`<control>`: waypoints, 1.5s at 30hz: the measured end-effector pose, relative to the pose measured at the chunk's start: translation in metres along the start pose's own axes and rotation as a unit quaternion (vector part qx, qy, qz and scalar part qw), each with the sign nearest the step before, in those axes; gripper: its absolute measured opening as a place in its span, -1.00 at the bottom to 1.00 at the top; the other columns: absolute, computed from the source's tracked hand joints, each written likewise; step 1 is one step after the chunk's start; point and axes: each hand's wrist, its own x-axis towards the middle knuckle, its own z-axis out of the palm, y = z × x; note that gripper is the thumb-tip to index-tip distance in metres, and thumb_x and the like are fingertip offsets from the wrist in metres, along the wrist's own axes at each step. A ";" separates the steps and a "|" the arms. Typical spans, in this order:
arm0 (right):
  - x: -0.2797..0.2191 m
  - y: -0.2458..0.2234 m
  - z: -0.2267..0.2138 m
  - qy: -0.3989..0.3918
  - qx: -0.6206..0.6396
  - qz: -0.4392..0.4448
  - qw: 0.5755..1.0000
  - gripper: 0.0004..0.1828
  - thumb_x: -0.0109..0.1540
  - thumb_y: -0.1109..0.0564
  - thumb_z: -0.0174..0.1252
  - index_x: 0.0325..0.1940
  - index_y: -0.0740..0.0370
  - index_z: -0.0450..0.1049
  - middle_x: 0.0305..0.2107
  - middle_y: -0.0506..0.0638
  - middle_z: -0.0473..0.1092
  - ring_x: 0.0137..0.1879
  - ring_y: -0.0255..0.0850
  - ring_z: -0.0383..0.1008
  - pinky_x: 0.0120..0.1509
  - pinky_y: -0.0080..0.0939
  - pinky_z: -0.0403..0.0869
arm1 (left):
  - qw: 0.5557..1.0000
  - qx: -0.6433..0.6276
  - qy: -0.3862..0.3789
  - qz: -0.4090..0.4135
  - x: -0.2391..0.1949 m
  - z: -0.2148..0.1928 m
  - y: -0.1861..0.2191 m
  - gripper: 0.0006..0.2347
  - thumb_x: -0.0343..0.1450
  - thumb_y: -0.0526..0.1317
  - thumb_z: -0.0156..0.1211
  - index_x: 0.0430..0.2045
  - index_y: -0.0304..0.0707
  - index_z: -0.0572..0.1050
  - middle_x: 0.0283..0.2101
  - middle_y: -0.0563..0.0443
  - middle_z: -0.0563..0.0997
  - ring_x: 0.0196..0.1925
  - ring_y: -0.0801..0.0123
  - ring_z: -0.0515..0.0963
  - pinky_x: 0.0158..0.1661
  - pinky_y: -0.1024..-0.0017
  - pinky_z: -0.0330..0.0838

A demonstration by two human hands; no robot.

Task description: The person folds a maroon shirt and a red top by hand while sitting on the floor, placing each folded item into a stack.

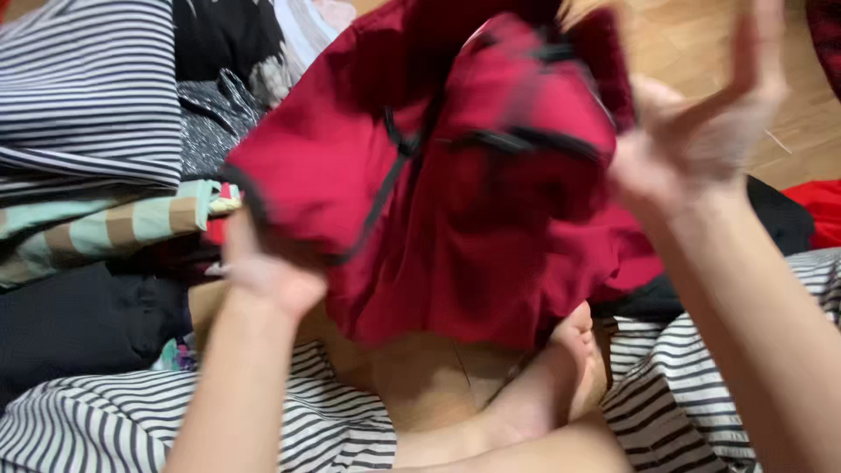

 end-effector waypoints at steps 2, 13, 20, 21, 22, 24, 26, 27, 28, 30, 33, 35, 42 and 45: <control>-0.003 0.018 0.009 0.237 -0.217 0.004 0.947 0.03 -0.36 -0.34 0.15 0.09 0.26 0.53 -0.16 0.11 0.52 -0.05 0.00 0.57 0.07 -0.10 0.56 | 0.996 0.085 -0.018 0.021 -0.002 0.022 -0.020 -0.55 0.25 0.10 0.02 -0.05 -0.05 0.49 0.00 0.04 0.61 0.03 0.27 0.55 0.07 0.33 0.38; -0.068 0.089 -0.062 0.344 -0.675 0.175 0.628 -0.10 -0.26 -0.30 0.51 0.12 -0.14 0.44 -0.10 -0.18 0.50 0.04 -0.22 0.49 0.12 -0.28 0.33 | 0.846 0.512 0.074 -0.129 -0.037 -0.026 -0.055 -0.38 0.03 -0.20 0.54 0.01 -0.41 0.54 -0.04 -0.25 0.63 0.00 0.12 0.59 -0.01 0.20 0.39; -0.025 0.092 -0.123 0.281 -0.611 0.045 0.738 -0.67 0.11 -0.12 0.42 -0.56 0.11 0.56 -0.80 -0.03 0.35 -0.65 -0.23 0.35 -0.54 -0.40 0.22 | 0.842 0.521 0.102 0.098 -0.013 -0.063 -0.014 -0.49 0.22 0.01 0.42 -0.09 -0.41 0.55 -0.10 -0.22 0.60 -0.03 0.21 0.54 0.04 0.17 0.33; -0.020 0.077 -0.105 0.283 -0.611 0.042 0.738 -0.67 0.11 -0.12 0.42 -0.56 0.11 0.56 -0.80 -0.03 0.35 -0.65 -0.23 0.35 -0.54 -0.40 0.22 | 0.842 0.521 0.098 0.098 -0.013 -0.052 0.002 -0.49 0.22 0.01 0.42 -0.09 -0.41 0.55 -0.10 -0.22 0.60 -0.03 0.21 0.54 0.04 0.17 0.33; -0.014 0.063 -0.086 0.308 -0.525 0.001 0.793 -0.73 0.15 -0.07 0.34 -0.44 0.13 0.50 -0.66 -0.02 0.39 -0.47 -0.20 0.45 -0.27 -0.26 0.32 | 0.869 0.452 0.141 0.144 -0.014 -0.043 0.019 -0.55 0.29 0.03 0.35 -0.07 -0.29 0.53 -0.13 -0.10 0.61 -0.08 0.26 0.59 -0.02 0.23 0.44; -0.007 0.035 -0.063 0.326 -0.434 -0.038 0.839 -0.78 0.20 -0.02 0.27 -0.32 0.14 0.45 -0.52 -0.02 0.43 -0.29 -0.18 0.54 -0.01 -0.13 0.42 | 0.888 0.377 0.184 0.190 -0.015 -0.025 0.044 -0.61 0.36 0.05 0.29 -0.05 -0.18 0.51 -0.16 0.02 0.61 -0.12 0.31 0.65 -0.08 0.29 0.55; -0.005 0.005 -0.055 0.153 -0.104 -0.093 0.978 -0.79 0.28 0.06 0.17 -0.27 0.28 0.48 -0.32 0.04 0.53 -0.14 -0.23 0.58 0.23 -0.20 0.58 | 0.985 0.059 0.024 0.161 -0.012 -0.007 0.060 -0.64 0.28 0.01 0.14 -0.15 -0.17 0.52 -0.07 -0.06 0.66 -0.05 0.18 0.66 0.04 0.23 0.57; -0.006 0.010 -0.050 0.152 -0.105 -0.093 0.978 -0.79 0.28 0.06 0.17 -0.27 0.28 0.48 -0.32 0.04 0.53 -0.14 -0.23 0.58 0.23 -0.20 0.58 | 0.985 0.057 0.024 0.162 -0.022 0.004 0.051 -0.64 0.28 0.01 0.14 -0.15 -0.17 0.52 -0.07 -0.06 0.66 -0.05 0.18 0.66 0.04 0.23 0.57; -0.008 0.014 -0.045 0.131 -0.093 -0.086 0.983 -0.67 0.12 -0.11 0.19 -0.23 0.16 0.52 -0.20 0.02 0.53 0.05 -0.18 0.54 0.34 -0.10 0.51 | 0.992 0.020 -0.068 0.108 -0.032 0.017 0.042 -0.50 0.20 0.13 0.06 -0.08 -0.13 0.49 0.08 -0.06 0.58 0.15 0.08 0.54 0.15 0.08 0.43; -0.013 0.031 -0.048 0.109 -0.082 -0.081 0.987 -0.50 -0.04 -0.29 0.20 -0.19 0.05 0.55 -0.08 -0.01 0.53 0.24 -0.13 0.51 0.46 0.00 0.44 | 0.985 -0.018 -0.160 0.052 -0.027 0.014 0.016 -0.36 0.12 0.26 -0.03 0.00 -0.10 0.47 0.22 -0.06 0.50 0.35 -0.03 0.42 0.25 -0.07 0.29; -0.028 0.059 -0.066 0.200 -0.227 -0.012 0.953 -0.72 -0.02 0.21 0.23 -0.23 0.03 0.53 -0.34 -0.09 0.52 -0.23 -0.20 0.50 -0.03 -0.22 0.45 | 0.976 0.211 0.030 -0.040 0.000 -0.016 -0.019 -0.80 0.25 -0.27 0.16 -0.27 -0.19 0.51 -0.28 -0.09 0.64 -0.27 0.21 0.62 -0.23 0.24 0.53; -0.028 0.060 -0.057 0.203 -0.383 0.142 0.890 -0.88 0.23 0.31 0.15 -0.17 0.27 0.53 -0.27 -0.03 0.52 -0.16 -0.27 0.50 -0.07 -0.26 0.51 | 0.947 0.268 0.174 0.028 0.004 0.000 -0.003 -0.97 0.22 -0.22 0.16 -0.59 -0.08 0.50 -0.44 0.01 0.65 -0.46 0.31 0.61 -0.46 0.30 0.50; 0.019 -0.019 -0.022 0.125 -0.392 -0.082 0.908 -0.86 0.32 -0.01 0.10 -0.15 0.03 0.48 -0.27 -0.17 0.52 -0.21 -0.41 0.53 -0.04 -0.39 0.54 | 0.991 0.080 -0.062 0.087 -0.004 0.028 0.059 -0.67 0.36 -0.06 0.09 -0.08 -0.23 0.52 -0.03 0.00 0.64 -0.02 0.27 0.63 -0.01 0.34 0.54; 0.006 0.001 -0.009 0.094 -0.256 -0.136 0.953 -0.43 -0.05 -0.26 0.19 -0.19 0.23 0.57 -0.27 0.01 0.57 -0.05 -0.21 0.62 0.20 -0.17 0.60 | 0.974 0.028 -0.172 0.143 -0.026 0.036 0.032 -0.61 0.28 0.08 0.15 -0.26 -0.26 0.58 -0.13 -0.10 0.66 -0.02 0.16 0.64 0.01 0.26 0.51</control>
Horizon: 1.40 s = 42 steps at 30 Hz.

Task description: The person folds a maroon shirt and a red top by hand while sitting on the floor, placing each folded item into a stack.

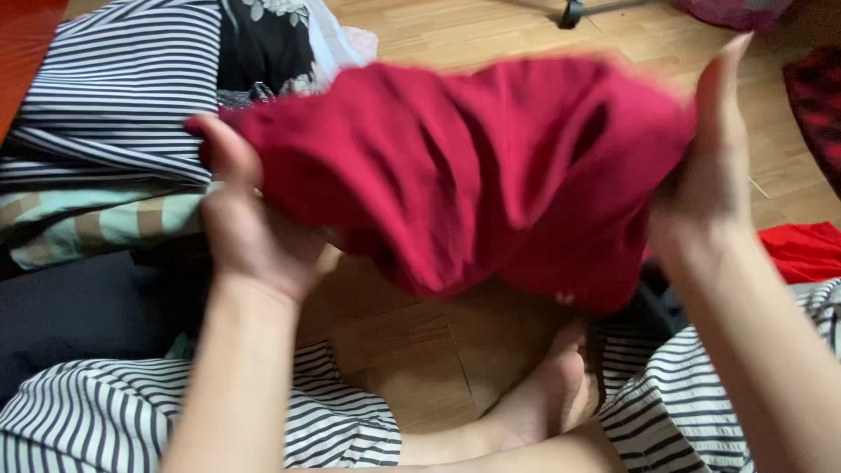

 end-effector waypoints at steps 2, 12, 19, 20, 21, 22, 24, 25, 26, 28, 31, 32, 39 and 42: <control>-0.033 0.019 0.001 0.075 -0.340 0.226 0.910 -0.50 -0.07 0.26 0.25 -0.02 0.15 0.51 -0.15 -0.01 0.52 -0.08 -0.26 0.47 0.02 -0.26 0.40 | 0.959 0.155 0.206 -0.116 -0.022 0.021 -0.025 -0.53 0.17 -0.34 0.32 -0.10 0.16 0.32 -0.09 0.15 0.59 -0.18 0.39 0.55 -0.35 0.10 0.54; -0.019 0.031 -0.087 -0.002 -0.067 0.344 0.937 -0.29 0.12 -0.61 0.04 -0.16 0.00 0.57 -0.30 -0.03 0.53 -0.17 -0.06 0.50 -0.07 -0.14 0.39 | 0.960 0.015 0.153 -0.235 -0.050 -0.049 -0.020 -0.16 0.11 0.38 -0.25 0.17 -0.21 0.32 0.27 -0.16 0.42 0.31 0.06 0.38 0.22 0.10 0.21; -0.007 0.077 -0.055 0.128 -0.322 0.355 0.868 -0.24 -0.10 0.04 0.47 0.07 0.35 0.32 -0.28 0.22 0.45 -0.21 0.10 0.55 -0.15 0.19 0.55 | 0.860 0.281 0.169 -0.391 -0.053 -0.026 -0.016 -0.53 0.08 -0.36 0.38 -0.08 -0.34 0.59 -0.13 -0.28 0.65 -0.12 -0.04 0.64 -0.08 0.09 0.46; -0.015 0.080 -0.043 0.088 -0.464 0.340 0.813 0.00 -0.12 0.20 0.48 0.35 0.29 0.18 -0.10 0.38 0.43 -0.05 0.22 0.52 -0.10 0.36 0.51 | 0.889 0.259 0.196 -0.322 -0.046 -0.029 -0.017 -0.54 0.09 -0.25 0.40 -0.09 -0.30 0.57 -0.18 -0.26 0.64 -0.16 0.00 0.65 -0.15 0.10 0.50; -0.036 0.071 -0.020 0.090 -0.465 0.342 0.812 0.00 -0.12 0.20 0.48 0.35 0.29 0.18 -0.10 0.38 0.43 -0.05 0.22 0.52 -0.10 0.36 0.51 | 0.888 0.258 0.197 -0.324 -0.039 -0.043 -0.022 -0.54 0.09 -0.25 0.40 -0.09 -0.30 0.57 -0.18 -0.26 0.64 -0.16 0.00 0.65 -0.15 0.10 0.50; -0.055 0.061 0.003 -0.063 -0.511 0.372 0.773 -0.33 -0.06 0.24 0.44 0.12 0.32 0.41 -0.25 0.24 0.50 -0.13 0.05 0.56 -0.08 0.08 0.51 | 0.895 0.264 0.268 -0.241 -0.031 -0.055 -0.028 -0.46 0.05 -0.30 0.49 -0.10 -0.42 0.41 -0.20 -0.34 0.55 -0.22 -0.06 0.61 -0.21 0.01 0.48; -0.067 0.041 0.020 -0.201 -0.540 0.390 0.719 -0.64 0.00 0.28 0.40 -0.12 0.36 0.64 -0.39 0.11 0.58 -0.21 -0.12 0.61 -0.07 -0.21 0.53 | 0.892 0.271 0.324 -0.160 -0.014 -0.068 -0.041 -0.34 0.01 -0.34 0.58 -0.11 -0.54 0.25 -0.22 -0.41 0.46 -0.27 -0.12 0.57 -0.28 -0.08 0.47; -0.062 0.035 0.016 -0.395 -0.495 0.372 0.678 -0.68 0.05 0.14 0.33 -0.15 0.32 0.63 -0.32 0.04 0.61 -0.17 -0.25 0.61 -0.06 -0.31 0.55 | 0.898 0.263 0.298 -0.189 -0.010 -0.073 -0.043 -0.63 0.04 -0.43 0.33 -0.31 -0.45 0.40 -0.33 -0.28 0.56 -0.37 0.02 0.60 -0.31 0.10 0.52; -0.058 0.030 0.013 -0.573 -0.429 0.337 0.611 -0.66 0.10 -0.01 0.25 -0.18 0.28 0.61 -0.24 -0.03 0.64 -0.13 -0.39 0.61 -0.05 -0.42 0.57 | 0.903 0.253 0.271 -0.218 -0.007 -0.079 -0.044 -0.79 0.08 -0.52 0.09 -0.51 -0.35 0.55 -0.43 -0.14 0.66 -0.46 0.16 0.63 -0.34 0.29 0.58; -0.054 0.015 0.028 -0.335 -0.487 0.348 0.728 -0.67 0.14 0.04 0.25 -0.32 0.45 0.58 -0.39 0.19 0.60 -0.24 -0.19 0.58 -0.06 -0.29 0.54 | 0.904 0.203 0.230 -0.296 -0.020 -0.069 -0.040 -0.79 0.09 -0.46 0.04 -0.47 -0.40 0.54 -0.42 -0.19 0.64 -0.47 0.09 0.61 -0.36 0.23 0.56; -0.038 0.008 0.025 -0.045 -0.570 0.281 0.771 -0.66 0.04 0.07 0.31 -0.21 0.35 0.53 -0.33 0.17 0.55 -0.12 -0.16 0.53 0.03 -0.24 0.46 | 0.922 0.112 0.158 -0.335 -0.034 -0.066 -0.041 -0.74 0.04 -0.41 0.01 -0.47 -0.49 0.54 -0.43 -0.26 0.63 -0.48 -0.02 0.59 -0.35 0.15 0.55; -0.033 0.009 0.017 -0.022 -0.623 0.233 0.746 -0.39 -0.09 0.07 0.38 0.06 0.08 0.50 -0.14 -0.07 0.53 0.12 -0.32 0.50 0.13 -0.31 0.41 | 0.941 0.073 0.138 -0.300 -0.040 -0.068 -0.046 -0.73 -0.02 -0.42 0.03 -0.51 -0.53 0.54 -0.44 -0.28 0.62 -0.49 -0.06 0.60 -0.32 0.13 0.55; -0.019 0.071 -0.022 -0.125 -0.605 0.277 0.736 0.31 -0.33 -0.10 0.47 0.46 0.04 0.07 0.42 -0.10 0.09 0.51 -0.29 0.08 0.53 -0.32 0.07 | 0.964 -0.220 -0.125 -0.087 -0.067 -0.095 -0.030 -0.35 0.41 0.02 0.23 0.26 -0.53 0.19 0.31 -0.39 0.27 0.36 -0.18 0.23 0.33 -0.10 0.05; -0.021 0.075 -0.030 -0.162 -0.519 0.293 0.786 -0.57 -0.01 0.33 0.37 -0.06 0.22 0.59 -0.32 0.00 0.60 -0.31 -0.28 0.53 -0.28 -0.28 0.52 | 0.970 -0.052 0.218 0.092 -0.070 -0.100 0.010 -0.56 0.28 0.00 0.15 -0.04 -0.26 0.50 0.09 -0.17 0.58 0.20 -0.03 0.54 0.26 0.03 0.36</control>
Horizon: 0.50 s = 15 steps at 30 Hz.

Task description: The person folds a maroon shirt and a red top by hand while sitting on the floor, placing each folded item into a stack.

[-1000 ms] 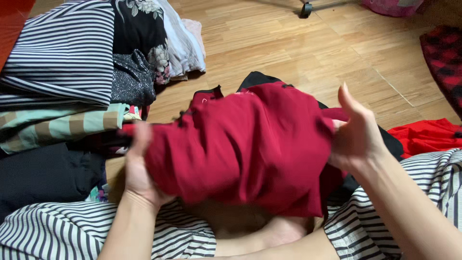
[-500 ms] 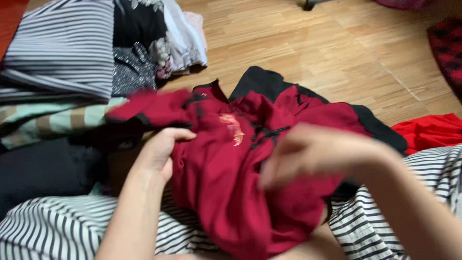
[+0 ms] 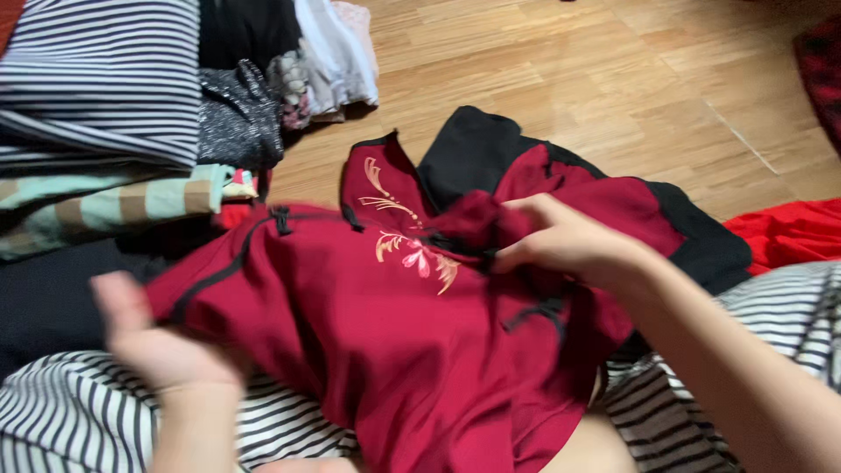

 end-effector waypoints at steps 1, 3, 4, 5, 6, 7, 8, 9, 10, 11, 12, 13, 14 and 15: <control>0.000 0.007 -0.007 0.012 0.118 0.003 0.993 -0.63 -0.14 0.42 0.16 -0.27 0.23 0.46 -0.53 -0.03 0.40 -0.51 -0.27 0.34 -0.51 -0.29 0.31 | 0.996 0.035 0.074 -0.027 -0.004 0.010 0.017 -0.40 0.11 0.10 0.14 0.02 -0.18 0.47 0.09 -0.11 0.60 0.20 0.06 0.57 0.22 0.06 0.40; -0.010 0.011 -0.017 0.019 0.233 0.008 0.972 -0.66 -0.26 0.51 -0.05 -0.48 0.25 0.33 -0.73 -0.05 0.20 -0.72 -0.27 0.15 -0.74 -0.29 0.10 | 0.985 0.070 0.151 -0.050 -0.006 0.024 0.040 -0.23 -0.05 0.20 0.14 0.08 -0.11 0.44 0.10 -0.05 0.62 0.20 0.14 0.61 0.19 0.10 0.45; -0.019 0.009 -0.021 0.018 0.250 0.064 0.966 -0.58 -0.18 0.52 -0.06 -0.27 0.35 0.37 -0.50 0.18 0.33 -0.47 0.01 0.30 -0.46 -0.08 0.25 | 0.972 0.186 0.124 -0.078 -0.005 0.029 0.046 -0.28 0.08 0.24 -0.02 0.13 -0.08 0.40 0.15 0.00 0.58 0.22 0.22 0.59 0.19 0.17 0.45; -0.030 0.008 -0.027 0.019 0.267 0.120 0.956 -0.49 -0.09 0.53 -0.06 -0.06 0.46 0.41 -0.27 0.41 0.47 -0.22 0.28 0.47 -0.19 0.11 0.41 | 0.944 0.297 0.092 -0.109 -0.003 0.034 0.050 -0.33 0.21 0.27 -0.17 0.17 -0.05 0.37 0.21 0.04 0.55 0.24 0.30 0.56 0.20 0.24 0.45; -0.036 -0.001 -0.016 0.019 0.266 0.122 0.956 -0.49 -0.09 0.53 -0.06 -0.06 0.46 0.41 -0.27 0.41 0.47 -0.22 0.28 0.47 -0.19 0.11 0.41 | 0.944 0.296 0.093 -0.110 0.001 0.017 0.048 -0.33 0.21 0.27 -0.17 0.17 -0.05 0.37 0.21 0.04 0.55 0.24 0.30 0.56 0.20 0.24 0.45; -0.043 -0.009 -0.006 -0.075 0.117 0.229 0.964 -0.31 -0.14 0.43 0.16 0.11 0.30 0.44 -0.16 0.23 0.56 -0.10 0.05 0.52 -0.03 -0.01 0.47 | 0.880 0.392 0.110 -0.244 0.008 0.002 0.044 -0.55 0.25 -0.11 -0.06 0.01 -0.26 0.43 0.03 -0.24 0.56 0.06 0.05 0.55 0.11 0.08 0.42; -0.050 -0.016 0.002 -0.162 -0.035 0.329 0.930 -0.10 -0.19 0.34 0.38 0.28 0.16 0.47 -0.05 0.07 0.64 0.02 -0.17 0.58 0.13 -0.13 0.54 | 0.791 0.472 0.118 -0.372 0.014 -0.012 0.038 -0.74 0.28 -0.48 0.11 -0.16 -0.45 0.51 -0.14 -0.52 0.59 -0.12 -0.20 0.55 0.03 -0.08 0.40; -0.049 -0.017 0.002 -0.158 -0.031 0.329 0.931 -0.10 -0.19 0.34 0.38 0.28 0.16 0.47 -0.05 0.07 0.64 0.02 -0.17 0.58 0.13 -0.13 0.54 | 0.790 0.474 0.114 -0.372 0.017 -0.002 0.025 -0.74 0.28 -0.48 0.11 -0.16 -0.45 0.51 -0.14 -0.52 0.59 -0.12 -0.20 0.55 0.03 -0.08 0.40; -0.047 -0.018 0.002 -0.221 -0.066 0.293 0.928 -0.27 -0.16 0.29 0.39 0.13 0.25 0.53 -0.10 0.08 0.64 -0.04 -0.14 0.59 0.04 -0.14 0.58 | 0.610 0.652 -0.075 -0.445 0.019 0.008 0.012 -0.61 0.16 -0.28 0.27 -0.10 -0.22 0.55 -0.09 -0.15 0.65 -0.09 0.16 0.59 0.01 0.25 0.45; -0.045 -0.020 0.002 -0.283 -0.103 0.255 0.919 -0.43 -0.14 0.25 0.39 -0.02 0.34 0.59 -0.16 0.08 0.63 -0.11 -0.12 0.61 -0.05 -0.16 0.62 | 0.370 0.762 -0.248 -0.470 0.021 0.017 0.000 -0.47 0.05 -0.10 0.47 -0.04 -0.01 0.62 -0.04 0.18 0.75 -0.06 0.48 0.67 -0.01 0.54 0.52; -0.033 -0.003 -0.008 -0.280 -0.101 0.253 0.920 -0.43 -0.14 0.25 0.39 -0.02 0.34 0.59 -0.16 0.08 0.63 -0.11 -0.12 0.61 -0.05 -0.16 0.62 | 0.368 0.763 -0.251 -0.468 0.031 -0.001 -0.024 -0.47 0.05 -0.10 0.47 -0.04 -0.01 0.62 -0.04 0.18 0.75 -0.06 0.48 0.67 -0.01 0.54 0.52; -0.020 0.014 -0.017 -0.218 -0.126 0.251 0.935 -0.65 -0.08 0.21 0.43 -0.25 0.39 0.62 -0.44 0.17 0.53 -0.39 -0.08 0.53 -0.38 -0.19 0.47 | 0.334 0.817 -0.267 -0.386 0.040 -0.020 -0.046 -0.60 0.00 -0.11 0.50 -0.27 0.03 0.68 -0.17 0.04 0.72 -0.08 0.30 0.67 -0.07 0.41 0.53; -0.006 0.030 -0.026 -0.154 -0.150 0.247 0.945 -0.76 -0.03 0.16 0.48 -0.48 0.45 0.65 -0.73 0.26 0.44 -0.68 -0.04 0.44 -0.72 -0.22 0.32 | 0.297 0.862 -0.282 -0.300 0.050 -0.040 -0.068 -0.72 -0.05 -0.12 0.53 -0.50 0.07 0.73 -0.31 -0.09 0.70 -0.10 0.11 0.67 -0.13 0.27 0.53; 0.000 0.043 -0.033 -0.153 -0.152 0.246 0.945 -0.76 -0.03 0.16 0.48 -0.48 0.45 0.65 -0.73 0.26 0.44 -0.68 -0.04 0.44 -0.72 -0.22 0.32 | 0.299 0.861 -0.281 -0.299 0.053 -0.054 -0.084 -0.72 -0.05 -0.12 0.53 -0.50 0.07 0.73 -0.31 -0.09 0.70 -0.10 0.11 0.67 -0.13 0.27 0.53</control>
